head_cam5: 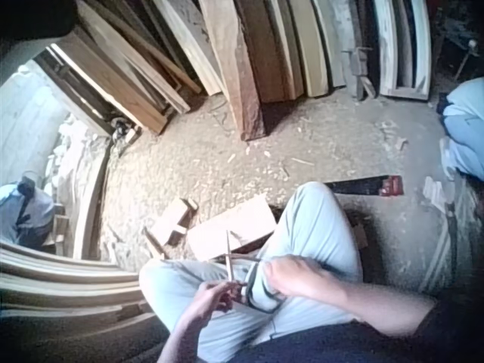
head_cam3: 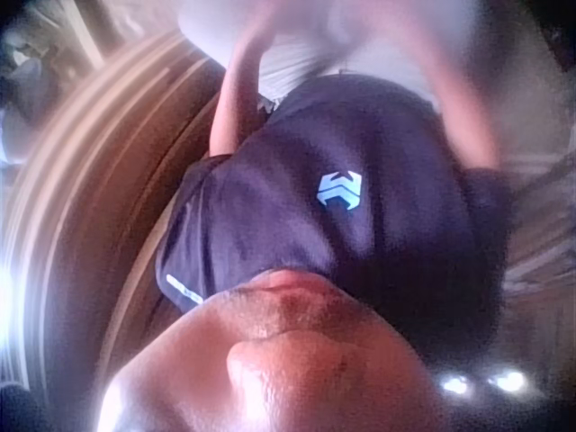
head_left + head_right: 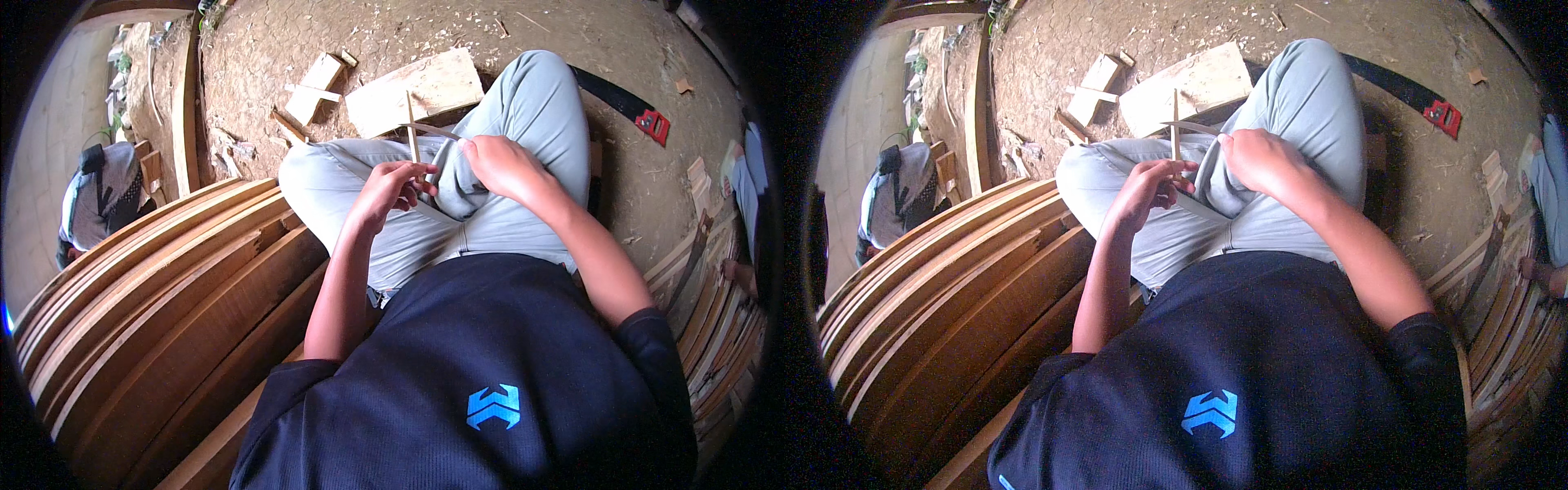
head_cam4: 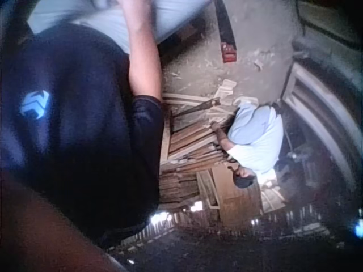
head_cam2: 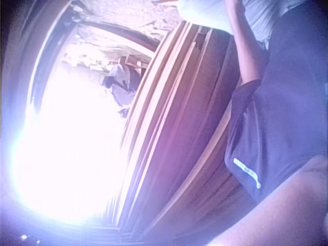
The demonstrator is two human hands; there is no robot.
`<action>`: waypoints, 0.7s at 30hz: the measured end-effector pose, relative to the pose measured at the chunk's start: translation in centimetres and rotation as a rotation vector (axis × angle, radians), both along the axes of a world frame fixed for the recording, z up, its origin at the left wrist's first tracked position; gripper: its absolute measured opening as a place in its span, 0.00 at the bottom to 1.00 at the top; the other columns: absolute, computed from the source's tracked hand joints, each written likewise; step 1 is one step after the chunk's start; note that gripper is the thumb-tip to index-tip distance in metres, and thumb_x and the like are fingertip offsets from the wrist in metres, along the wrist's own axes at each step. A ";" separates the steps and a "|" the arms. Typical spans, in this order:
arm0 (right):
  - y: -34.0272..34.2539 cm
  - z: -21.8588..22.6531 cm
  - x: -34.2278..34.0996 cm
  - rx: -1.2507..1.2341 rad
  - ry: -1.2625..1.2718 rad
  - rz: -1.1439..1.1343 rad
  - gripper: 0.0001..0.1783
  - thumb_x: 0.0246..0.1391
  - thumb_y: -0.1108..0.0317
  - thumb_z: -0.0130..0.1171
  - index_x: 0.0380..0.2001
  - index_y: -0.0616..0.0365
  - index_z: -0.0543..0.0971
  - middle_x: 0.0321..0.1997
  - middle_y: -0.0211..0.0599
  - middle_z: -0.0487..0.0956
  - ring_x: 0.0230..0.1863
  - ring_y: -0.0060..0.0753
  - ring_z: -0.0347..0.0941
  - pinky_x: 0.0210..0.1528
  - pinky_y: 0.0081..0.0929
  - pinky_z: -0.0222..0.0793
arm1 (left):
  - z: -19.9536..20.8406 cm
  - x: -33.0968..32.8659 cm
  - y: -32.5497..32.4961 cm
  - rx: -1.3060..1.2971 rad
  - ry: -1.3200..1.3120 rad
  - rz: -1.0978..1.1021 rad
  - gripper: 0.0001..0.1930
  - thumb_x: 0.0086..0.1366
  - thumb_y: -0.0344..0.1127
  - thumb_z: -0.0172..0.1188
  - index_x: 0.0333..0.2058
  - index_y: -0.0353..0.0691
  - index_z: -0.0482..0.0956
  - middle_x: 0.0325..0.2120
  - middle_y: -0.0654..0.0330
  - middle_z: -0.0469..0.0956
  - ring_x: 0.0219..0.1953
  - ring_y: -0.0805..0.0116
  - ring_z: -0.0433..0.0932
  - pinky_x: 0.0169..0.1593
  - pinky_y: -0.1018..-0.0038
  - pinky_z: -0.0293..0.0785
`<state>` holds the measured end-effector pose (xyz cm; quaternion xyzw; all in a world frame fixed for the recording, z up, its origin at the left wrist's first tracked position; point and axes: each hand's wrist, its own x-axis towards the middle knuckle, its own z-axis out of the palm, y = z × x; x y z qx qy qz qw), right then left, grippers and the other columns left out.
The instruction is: The person sits cross-legged and uses a knife to shave and shape a small wooden stick. They repeatedly scrape the stick's surface, occasionally rotating it to work different sides.
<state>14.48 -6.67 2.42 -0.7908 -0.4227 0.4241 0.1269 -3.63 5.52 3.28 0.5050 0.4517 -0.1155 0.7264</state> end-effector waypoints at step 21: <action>-2.0 1.3 -0.2 -0.067 -0.070 0.084 0.27 0.65 0.56 0.35 0.32 0.66 0.78 0.33 0.63 0.77 0.38 0.65 0.74 0.45 0.53 0.69 | -0.3 2.0 -2.1 0.761 0.294 -0.576 0.20 0.66 0.43 0.37 0.32 0.31 0.73 0.34 0.40 0.77 0.42 0.39 0.74 0.47 0.52 0.69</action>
